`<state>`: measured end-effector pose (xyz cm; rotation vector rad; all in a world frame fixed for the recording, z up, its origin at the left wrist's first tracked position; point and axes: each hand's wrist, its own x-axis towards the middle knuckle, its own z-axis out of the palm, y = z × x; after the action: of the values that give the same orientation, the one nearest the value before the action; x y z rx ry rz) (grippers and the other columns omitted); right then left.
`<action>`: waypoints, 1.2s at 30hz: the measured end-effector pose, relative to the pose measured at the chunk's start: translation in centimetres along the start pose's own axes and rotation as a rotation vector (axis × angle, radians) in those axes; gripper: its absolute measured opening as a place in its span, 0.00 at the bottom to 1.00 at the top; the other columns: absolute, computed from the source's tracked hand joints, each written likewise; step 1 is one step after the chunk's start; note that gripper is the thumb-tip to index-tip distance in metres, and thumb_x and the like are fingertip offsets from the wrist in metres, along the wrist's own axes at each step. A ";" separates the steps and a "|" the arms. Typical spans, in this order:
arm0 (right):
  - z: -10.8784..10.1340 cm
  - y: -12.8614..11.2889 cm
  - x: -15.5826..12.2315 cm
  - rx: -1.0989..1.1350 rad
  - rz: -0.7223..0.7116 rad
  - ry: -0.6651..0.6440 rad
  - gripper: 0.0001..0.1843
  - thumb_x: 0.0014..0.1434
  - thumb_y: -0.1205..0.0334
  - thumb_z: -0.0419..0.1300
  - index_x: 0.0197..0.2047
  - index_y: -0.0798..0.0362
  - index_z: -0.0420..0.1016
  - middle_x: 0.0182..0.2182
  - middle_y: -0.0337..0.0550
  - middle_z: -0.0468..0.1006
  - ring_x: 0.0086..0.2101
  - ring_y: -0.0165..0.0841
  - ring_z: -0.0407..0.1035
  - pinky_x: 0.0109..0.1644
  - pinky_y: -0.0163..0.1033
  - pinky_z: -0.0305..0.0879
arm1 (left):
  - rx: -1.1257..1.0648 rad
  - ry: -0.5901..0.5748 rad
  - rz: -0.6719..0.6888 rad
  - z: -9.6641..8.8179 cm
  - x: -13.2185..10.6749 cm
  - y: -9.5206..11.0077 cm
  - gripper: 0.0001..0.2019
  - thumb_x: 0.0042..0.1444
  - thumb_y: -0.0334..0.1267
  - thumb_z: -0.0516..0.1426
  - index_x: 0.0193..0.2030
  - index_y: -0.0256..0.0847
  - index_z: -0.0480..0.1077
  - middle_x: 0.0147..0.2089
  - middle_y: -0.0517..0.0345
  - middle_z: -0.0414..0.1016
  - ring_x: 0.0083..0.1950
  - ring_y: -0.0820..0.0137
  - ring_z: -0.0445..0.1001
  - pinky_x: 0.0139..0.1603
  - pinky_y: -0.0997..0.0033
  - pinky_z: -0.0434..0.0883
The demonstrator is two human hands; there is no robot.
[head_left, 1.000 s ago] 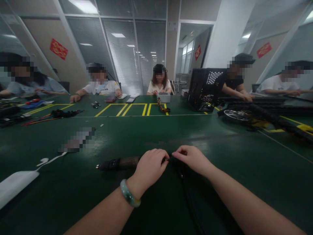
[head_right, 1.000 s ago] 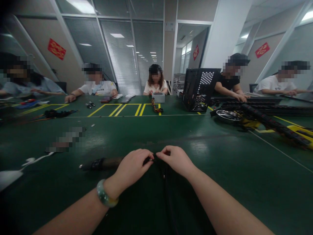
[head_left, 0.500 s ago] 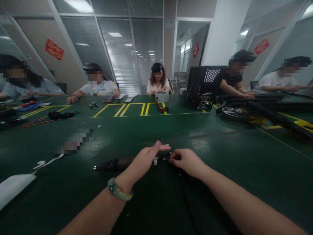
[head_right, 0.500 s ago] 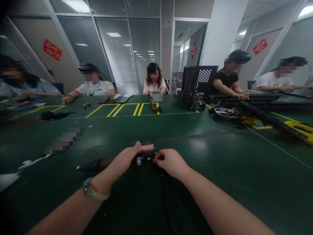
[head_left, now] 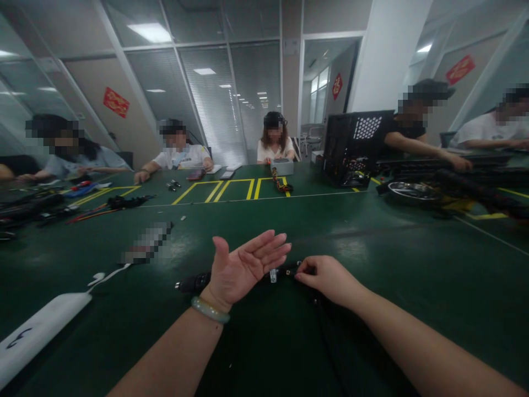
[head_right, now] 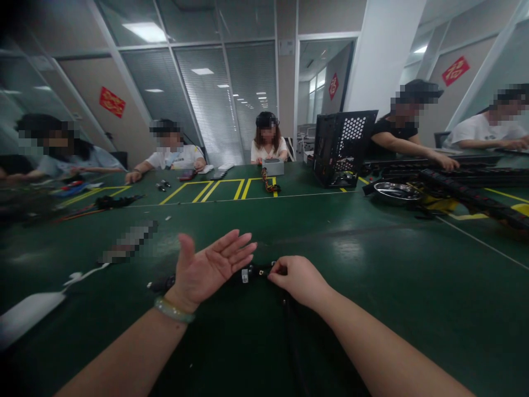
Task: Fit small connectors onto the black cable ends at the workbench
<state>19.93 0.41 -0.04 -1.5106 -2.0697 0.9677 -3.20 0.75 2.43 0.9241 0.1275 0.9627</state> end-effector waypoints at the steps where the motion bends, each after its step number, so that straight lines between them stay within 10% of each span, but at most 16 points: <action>1: 0.0 0.0 0.0 0.003 0.002 0.003 0.10 0.56 0.55 0.60 0.36 0.50 0.79 0.32 0.39 0.80 0.31 0.33 0.73 0.32 0.34 0.62 | 0.005 -0.028 0.014 -0.1 -0.2 0.0 0.47 0.50 0.74 0.35 0.57 0.38 0.68 0.61 0.46 0.65 0.65 0.49 0.57 0.65 0.47 0.50; 9: 0.0 -0.1 0.1 -0.004 0.012 -0.001 0.09 0.56 0.55 0.60 0.35 0.49 0.79 0.30 0.38 0.80 0.31 0.32 0.72 0.33 0.34 0.61 | -0.031 -0.101 0.052 -0.6 -0.6 -0.2 0.53 0.41 0.78 0.33 0.58 0.41 0.67 0.62 0.47 0.65 0.64 0.48 0.59 0.63 0.46 0.53; 28: 0.1 -0.3 0.1 -0.011 0.007 -0.010 0.09 0.56 0.56 0.60 0.35 0.50 0.79 0.31 0.37 0.80 0.31 0.32 0.72 0.33 0.34 0.62 | -0.046 0.152 -0.038 0.7 0.7 0.2 0.35 0.63 0.60 0.37 0.61 0.34 0.62 0.63 0.41 0.62 0.62 0.55 0.63 0.64 0.53 0.55; 32: 0.1 -0.2 0.1 -0.012 0.009 -0.001 0.09 0.55 0.56 0.60 0.35 0.50 0.79 0.31 0.39 0.80 0.30 0.32 0.72 0.32 0.34 0.61 | 0.224 0.248 -0.007 0.6 0.9 -0.2 0.28 0.63 0.55 0.44 0.58 0.36 0.64 0.60 0.43 0.66 0.58 0.56 0.67 0.61 0.52 0.59; 36: 0.1 -0.1 0.2 -0.005 0.019 -0.006 0.10 0.56 0.55 0.60 0.35 0.50 0.79 0.30 0.39 0.79 0.29 0.32 0.72 0.30 0.33 0.60 | 0.940 0.409 0.006 0.2 0.9 -1.0 0.16 0.59 0.45 0.55 0.50 0.40 0.69 0.52 0.49 0.72 0.52 0.59 0.70 0.56 0.56 0.64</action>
<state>19.76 0.51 -0.07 -1.5342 -2.0665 0.9759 -1.91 1.00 2.07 1.5598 0.9871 1.0943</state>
